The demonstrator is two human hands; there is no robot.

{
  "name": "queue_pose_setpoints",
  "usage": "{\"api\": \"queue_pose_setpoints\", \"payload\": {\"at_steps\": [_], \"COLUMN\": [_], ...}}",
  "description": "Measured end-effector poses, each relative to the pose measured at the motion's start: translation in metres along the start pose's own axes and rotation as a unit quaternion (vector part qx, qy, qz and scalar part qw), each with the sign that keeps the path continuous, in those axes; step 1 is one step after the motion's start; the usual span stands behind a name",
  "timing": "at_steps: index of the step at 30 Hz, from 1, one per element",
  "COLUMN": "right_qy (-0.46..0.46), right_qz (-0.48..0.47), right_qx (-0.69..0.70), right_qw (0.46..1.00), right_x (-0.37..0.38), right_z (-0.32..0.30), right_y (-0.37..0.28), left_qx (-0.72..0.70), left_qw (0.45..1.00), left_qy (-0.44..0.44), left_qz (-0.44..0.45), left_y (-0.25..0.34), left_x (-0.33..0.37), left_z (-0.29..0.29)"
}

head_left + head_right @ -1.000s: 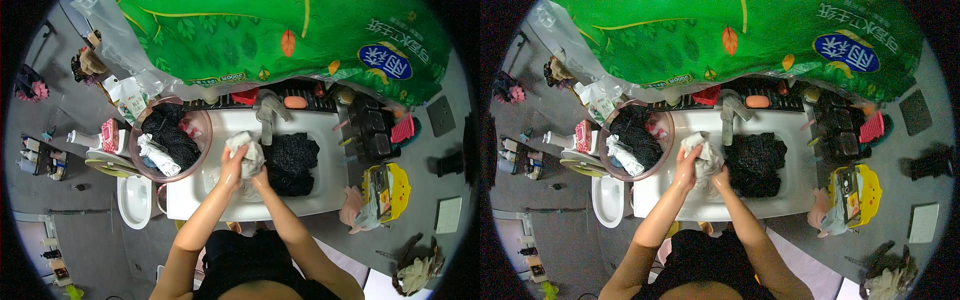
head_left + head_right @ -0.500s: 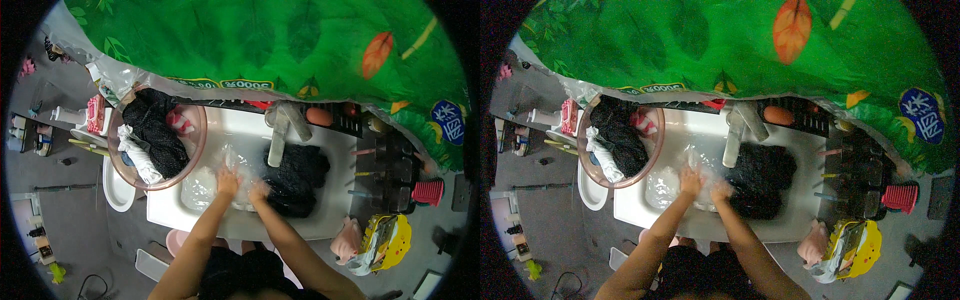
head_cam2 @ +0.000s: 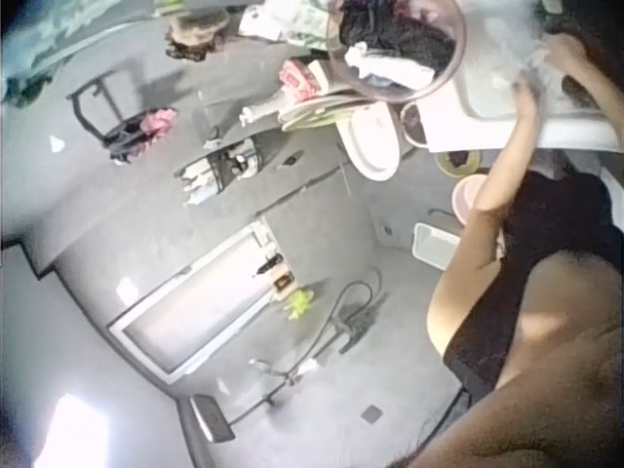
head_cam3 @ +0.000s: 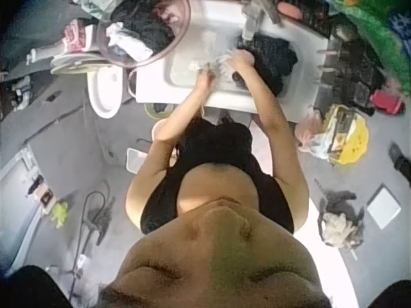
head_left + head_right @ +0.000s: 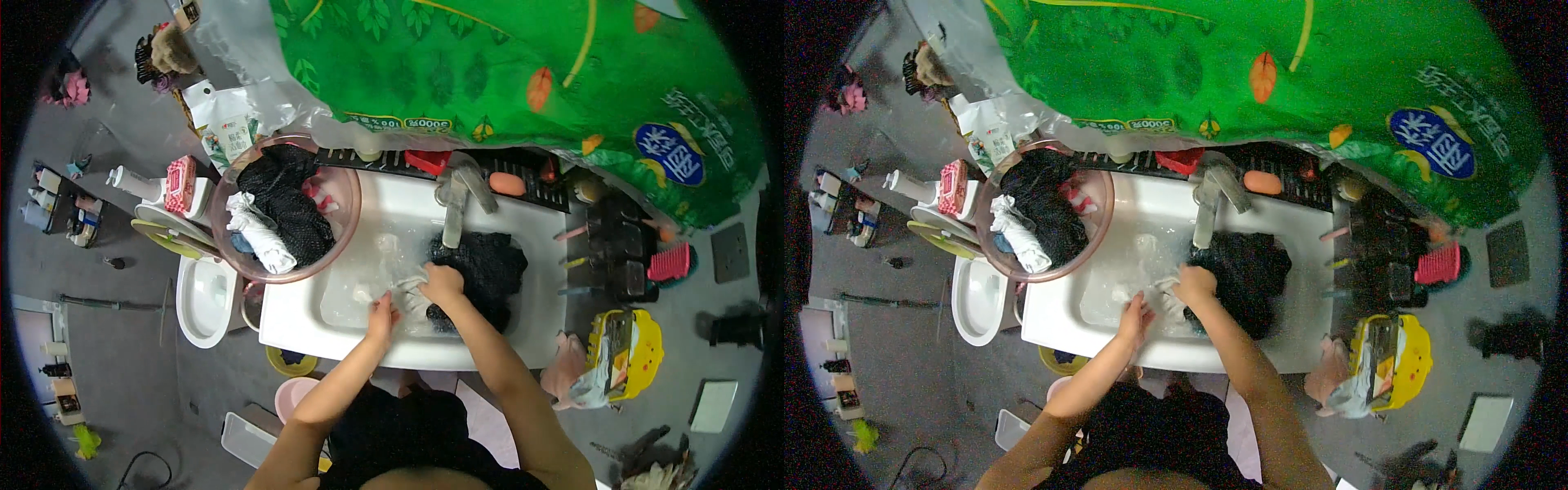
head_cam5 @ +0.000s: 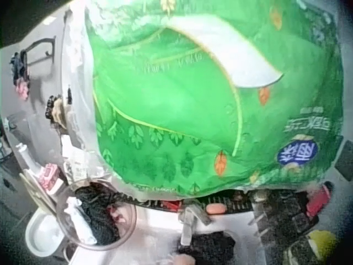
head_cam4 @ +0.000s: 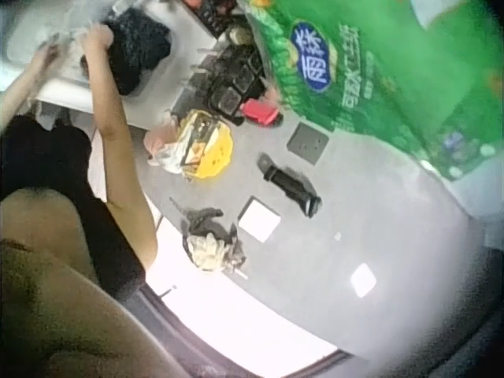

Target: The person washes clothes in a sink by hand, scrubbing and wringing out individual garments, placing them into a basin, and scrubbing a black garment in the water.

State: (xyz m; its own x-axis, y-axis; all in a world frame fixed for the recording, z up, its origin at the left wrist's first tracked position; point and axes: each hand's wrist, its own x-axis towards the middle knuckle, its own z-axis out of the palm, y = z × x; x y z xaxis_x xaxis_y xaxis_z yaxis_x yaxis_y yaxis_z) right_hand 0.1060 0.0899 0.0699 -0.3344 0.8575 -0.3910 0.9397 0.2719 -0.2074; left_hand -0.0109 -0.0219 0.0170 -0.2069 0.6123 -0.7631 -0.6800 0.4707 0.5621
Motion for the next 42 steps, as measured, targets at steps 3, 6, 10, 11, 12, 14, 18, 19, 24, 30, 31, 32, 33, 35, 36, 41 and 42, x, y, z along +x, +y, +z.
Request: {"api": "queue_pose_setpoints", "payload": {"at_steps": [3, 6, 10, 11, 12, 14, 18, 19, 24, 30, 31, 32, 33, 35, 36, 41, 42], "right_qy": [0.084, 0.141, 0.287, 0.187, 0.078, 0.045, -0.075, -0.085, -0.025, 0.217, 0.301, 0.382, 0.355, 0.292, 0.215, -0.134, -0.140], "right_qz": [-0.027, -0.043, -0.114, -0.027, 0.060, 0.134, 0.181, 0.112, 0.222, 0.067, 0.008, -0.045, 0.038, 0.072, 0.087, 0.040, 0.036], "right_qx": [0.006, 0.030, 0.195, 0.385, 0.555, 0.665, 0.931, 0.952, 0.902, 0.495, 0.356, 0.200, 0.244, 0.272, 0.302, 0.645, 0.645], "right_qw": [0.996, 0.989, 0.931, 0.903, 0.826, 0.734, 0.307, 0.273, 0.370, 0.838, 0.885, 0.901, 0.902, 0.914, 0.925, 0.752, 0.750], "right_x": [-0.036, -0.067, -0.095, -0.099, -0.102, -0.109, -0.120, -0.122, -0.110, -0.111, -0.108, -0.104, -0.091, -0.063, -0.052, -0.054, -0.055], "right_z": [-0.032, -0.035, -0.004, 0.001, 0.006, 0.014, 0.034, 0.046, 0.060, 0.051, 0.049, 0.047, 0.054, 0.068, 0.075, 0.051, 0.053], "right_y": [-0.024, -0.046, -0.052, -0.047, -0.044, -0.051, -0.049, -0.038, -0.013, -0.015, -0.030, -0.033, -0.029, 0.007, 0.015, -0.007, -0.011], "left_qx": [-0.126, -0.256, -0.322, -0.327, -0.326, -0.382, -0.416, -0.411, -0.205, -0.152, -0.151, -0.144, -0.155, -0.145, -0.142, -0.080, -0.057], "left_qw": [0.954, 0.890, 0.885, 0.857, 0.855, 0.814, 0.838, 0.851, 0.910, 0.982, 0.984, 0.985, 0.984, 0.986, 0.986, 0.980, 0.970], "left_qy": [-0.116, -0.244, -0.312, -0.369, -0.371, -0.421, -0.333, -0.296, -0.331, -0.080, -0.066, -0.071, -0.065, -0.067, -0.064, -0.185, -0.231], "left_qz": [-0.246, -0.287, -0.127, -0.152, -0.156, -0.120, -0.117, -0.142, -0.145, 0.081, 0.071, 0.067, 0.066, 0.053, 0.056, -0.008, -0.057], "left_y": [0.031, 0.033, 0.016, 0.015, 0.013, 0.010, 0.010, 0.017, 0.024, 0.008, 0.003, 0.000, -0.005, 0.005, 0.011, 0.047, 0.053], "left_x": [-0.030, -0.025, 0.011, 0.009, 0.006, -0.001, -0.016, -0.029, 0.008, 0.058, 0.063, 0.054, 0.043, 0.003, -0.006, 0.001, 0.009], "left_z": [0.024, 0.025, 0.023, 0.023, 0.023, 0.026, 0.034, 0.045, 0.047, 0.047, 0.046, 0.056, 0.063, 0.090, 0.090, 0.057, 0.049]}}
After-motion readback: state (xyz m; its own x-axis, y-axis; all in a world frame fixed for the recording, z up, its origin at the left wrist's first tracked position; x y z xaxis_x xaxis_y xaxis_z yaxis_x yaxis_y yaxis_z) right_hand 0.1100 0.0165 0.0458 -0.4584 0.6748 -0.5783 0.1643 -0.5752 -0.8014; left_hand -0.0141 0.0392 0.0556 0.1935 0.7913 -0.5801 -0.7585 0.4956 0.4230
